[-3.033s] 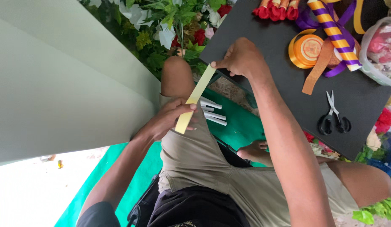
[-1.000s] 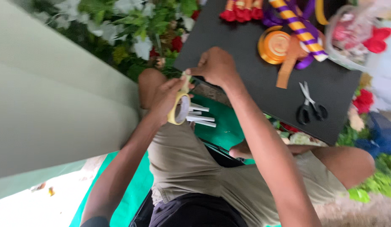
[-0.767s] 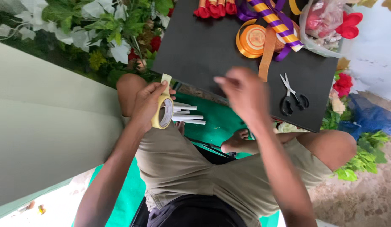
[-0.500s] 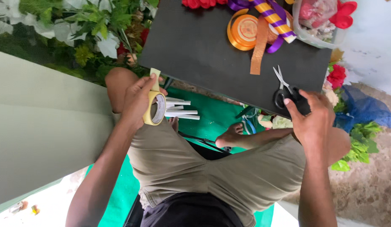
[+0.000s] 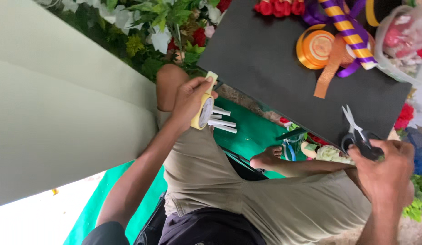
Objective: The person wraps purple and yellow ribbons around cardboard tubes, secures them with tape using scissors, and applies decorative gold ribbon elements.
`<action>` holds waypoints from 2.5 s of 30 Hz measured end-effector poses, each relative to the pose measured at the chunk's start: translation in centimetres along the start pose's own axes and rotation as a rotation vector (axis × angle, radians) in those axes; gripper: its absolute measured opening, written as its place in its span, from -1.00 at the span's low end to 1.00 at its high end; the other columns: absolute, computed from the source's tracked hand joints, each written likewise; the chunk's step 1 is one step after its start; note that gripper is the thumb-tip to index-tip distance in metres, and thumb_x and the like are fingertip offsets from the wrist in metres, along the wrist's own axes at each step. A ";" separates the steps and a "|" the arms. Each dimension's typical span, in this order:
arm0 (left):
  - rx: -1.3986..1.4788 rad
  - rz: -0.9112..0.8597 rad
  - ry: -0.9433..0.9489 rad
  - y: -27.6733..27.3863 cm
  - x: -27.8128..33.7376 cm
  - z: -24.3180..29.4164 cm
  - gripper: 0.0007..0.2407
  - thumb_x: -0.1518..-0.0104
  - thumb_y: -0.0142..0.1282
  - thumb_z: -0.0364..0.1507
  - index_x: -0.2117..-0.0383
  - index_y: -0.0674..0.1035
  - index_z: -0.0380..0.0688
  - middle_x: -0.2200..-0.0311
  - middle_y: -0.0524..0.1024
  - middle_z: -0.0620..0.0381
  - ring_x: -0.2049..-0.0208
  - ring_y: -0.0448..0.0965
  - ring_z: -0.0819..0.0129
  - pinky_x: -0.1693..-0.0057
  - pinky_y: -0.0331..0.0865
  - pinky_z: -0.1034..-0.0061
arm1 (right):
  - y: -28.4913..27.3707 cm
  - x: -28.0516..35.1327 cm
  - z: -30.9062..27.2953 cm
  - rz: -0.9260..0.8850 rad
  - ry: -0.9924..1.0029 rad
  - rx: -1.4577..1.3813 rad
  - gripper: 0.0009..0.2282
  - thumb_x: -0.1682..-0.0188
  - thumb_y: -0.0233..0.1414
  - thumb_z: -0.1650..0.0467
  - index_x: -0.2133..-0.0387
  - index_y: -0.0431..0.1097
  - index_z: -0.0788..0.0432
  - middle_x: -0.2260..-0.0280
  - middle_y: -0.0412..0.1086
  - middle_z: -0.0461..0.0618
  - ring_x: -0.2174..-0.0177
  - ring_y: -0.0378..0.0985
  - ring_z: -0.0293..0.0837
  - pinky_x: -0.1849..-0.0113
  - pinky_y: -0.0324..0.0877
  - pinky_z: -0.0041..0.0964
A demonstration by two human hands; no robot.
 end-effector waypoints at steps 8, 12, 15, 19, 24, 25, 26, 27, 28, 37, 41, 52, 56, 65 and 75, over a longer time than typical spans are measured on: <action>-0.019 -0.065 0.034 0.5 0.2 0.2 -0.73 -0.33 0.23 -0.14 0.20 0.78 -0.05 0.45 0.76 0.05 0.55 0.54 0.52 0.38 0.33 0.50 | 4.4 0.4 -10.5 -0.784 0.142 -0.969 -0.84 -0.10 0.22 0.63 0.08 0.50 0.38 0.21 0.57 0.19 0.24 0.54 -0.10 0.21 0.43 -0.16; -0.006 -0.065 0.039 0.6 0.9 1.0 -0.74 -0.31 0.25 -0.12 0.39 0.67 0.02 0.47 0.74 0.09 0.61 0.45 0.57 0.44 0.27 0.52 | 2.3 0.2 -25.8 -1.307 -0.246 -0.572 -0.73 -0.18 -0.12 0.43 0.55 0.37 0.12 0.57 0.49 0.00 0.69 0.34 -0.17 0.59 0.28 -0.26; 0.020 -0.073 0.050 0.7 0.5 0.3 -0.76 -0.34 0.24 -0.14 0.35 0.69 0.03 0.47 0.75 0.12 0.64 0.42 0.60 0.48 0.28 0.53 | 2.0 -1.5 -31.2 -1.442 -0.183 -0.245 -0.45 -0.17 -0.12 -0.01 0.40 0.46 0.27 0.53 0.63 0.18 0.75 0.44 -0.02 0.58 0.44 -0.17; 0.045 -0.095 0.069 0.9 -0.3 -0.5 -0.78 -0.37 0.19 -0.16 0.22 0.71 0.02 0.43 0.76 0.10 0.54 0.47 0.59 0.38 0.23 0.55 | 3.5 -3.3 -34.8 -1.464 -0.095 -0.403 -0.43 -0.22 0.02 0.02 0.45 0.40 0.35 0.64 0.39 0.25 0.64 0.34 -0.06 0.64 0.07 -0.26; 0.080 -0.114 0.037 1.0 0.3 0.0 -0.79 -0.34 0.24 -0.18 0.27 0.73 -0.01 0.41 0.78 0.08 0.33 0.70 0.56 0.20 0.38 0.57 | 3.6 -4.7 -36.1 -1.439 0.005 -0.306 -0.38 -0.14 0.04 -0.08 0.46 0.31 0.31 0.57 0.42 0.28 0.67 0.13 -0.11 0.63 -0.06 -0.28; 0.083 -0.115 0.036 1.0 0.2 -0.1 -0.79 -0.34 0.24 -0.18 0.27 0.73 -0.01 0.41 0.78 0.08 0.33 0.70 0.56 0.20 0.38 0.57 | 4.0 -4.9 -36.1 -1.439 0.006 -0.303 -0.38 -0.14 0.04 -0.08 0.46 0.31 0.31 0.57 0.42 0.28 0.67 0.13 -0.11 0.63 -0.06 -0.28; 0.090 -0.118 0.030 1.1 0.2 -0.2 -0.78 -0.34 0.25 -0.17 0.26 0.73 -0.02 0.41 0.78 0.06 0.38 0.66 0.56 0.24 0.40 0.56 | 4.3 -5.0 -36.3 -1.454 0.003 -0.324 -0.38 -0.17 0.05 -0.06 0.47 0.33 0.32 0.57 0.40 0.24 0.66 0.19 -0.09 0.63 -0.07 -0.28; 0.099 -0.120 0.025 1.0 0.2 -0.3 -0.77 -0.33 0.25 -0.17 0.25 0.73 -0.03 0.41 0.79 0.05 0.42 0.63 0.56 0.27 0.42 0.56 | 4.5 -5.0 -36.5 -1.469 -0.001 -0.343 -0.39 -0.20 0.06 -0.04 0.49 0.34 0.34 0.58 0.38 0.19 0.65 0.26 -0.07 0.64 -0.09 -0.28; 0.103 -0.120 0.025 1.1 -0.3 -1.0 -0.77 -0.33 0.25 -0.17 0.25 0.73 -0.03 0.41 0.79 0.05 0.42 0.63 0.56 0.27 0.42 0.56 | 4.9 -5.1 -36.3 -1.469 -0.001 -0.338 -0.39 -0.20 0.06 -0.04 0.49 0.34 0.34 0.58 0.38 0.19 0.65 0.26 -0.07 0.64 -0.09 -0.28; 0.138 -0.118 0.082 1.2 -0.7 -0.8 -0.78 -0.34 0.26 -0.20 0.26 0.74 -0.06 0.44 0.76 0.06 0.34 0.69 0.55 0.18 0.37 0.61 | 5.8 -5.8 -37.1 -1.476 -0.100 -0.341 -0.31 -0.17 0.04 -0.10 0.64 0.43 0.32 0.69 0.37 0.11 0.73 0.29 -0.10 0.59 -0.13 -0.24; 0.180 -0.120 0.143 1.2 -0.8 -1.5 -0.79 -0.34 0.32 -0.22 0.30 0.75 -0.07 0.45 0.76 0.05 0.37 0.70 0.56 0.21 0.42 0.66 | 6.3 -6.0 -37.4 -1.446 -0.117 -0.446 -0.38 -0.14 0.18 0.00 0.55 0.46 0.41 0.63 0.40 0.20 0.79 0.38 -0.06 0.74 0.01 -0.38; 0.255 -0.119 0.135 1.0 -0.7 -1.7 -0.80 -0.33 0.39 -0.26 0.31 0.75 -0.12 0.49 0.75 0.00 0.43 0.70 0.57 0.32 0.42 0.73 | 6.7 -6.3 -37.8 -1.424 -0.107 -0.498 -0.40 -0.12 0.26 0.02 0.51 0.48 0.44 0.58 0.41 0.22 0.82 0.43 -0.10 0.85 0.09 -0.44; 0.222 -0.104 0.143 1.2 -1.8 -2.4 -0.82 -0.32 0.40 -0.28 0.31 0.75 -0.10 0.46 0.76 -0.03 0.41 0.76 0.47 0.34 0.46 0.69 | 7.3 -7.0 -37.3 -1.403 -0.128 -0.483 -0.44 -0.15 0.26 0.07 0.50 0.49 0.41 0.57 0.45 0.23 0.82 0.43 -0.11 0.83 0.12 -0.39; 0.259 -0.123 0.159 1.5 -2.6 -3.2 -0.83 -0.34 0.39 -0.31 0.27 0.76 -0.14 0.46 0.77 -0.03 0.36 0.82 0.42 0.33 0.46 0.76 | 7.9 -7.5 -36.8 -1.372 -0.156 -0.552 -0.45 -0.09 0.34 0.09 0.60 0.45 0.37 0.64 0.37 0.13 0.86 0.41 -0.15 0.81 0.06 -0.44; 0.270 -0.135 0.168 1.4 -2.5 -2.5 -0.82 -0.32 0.40 -0.31 0.22 0.76 -0.16 0.45 0.76 -0.04 0.33 0.84 0.36 0.28 0.53 0.70 | 8.9 -7.9 -35.7 -1.328 -0.136 -0.607 -0.45 -0.06 0.40 0.12 0.65 0.41 0.34 0.66 0.31 0.09 0.88 0.36 -0.18 0.79 0.05 -0.40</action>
Point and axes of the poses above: each hand's wrist, its own x-axis away from the middle knuckle, its own y-axis out of the palm, z = x × y, the point moved 10 cm from there along -x, towards the middle knuckle
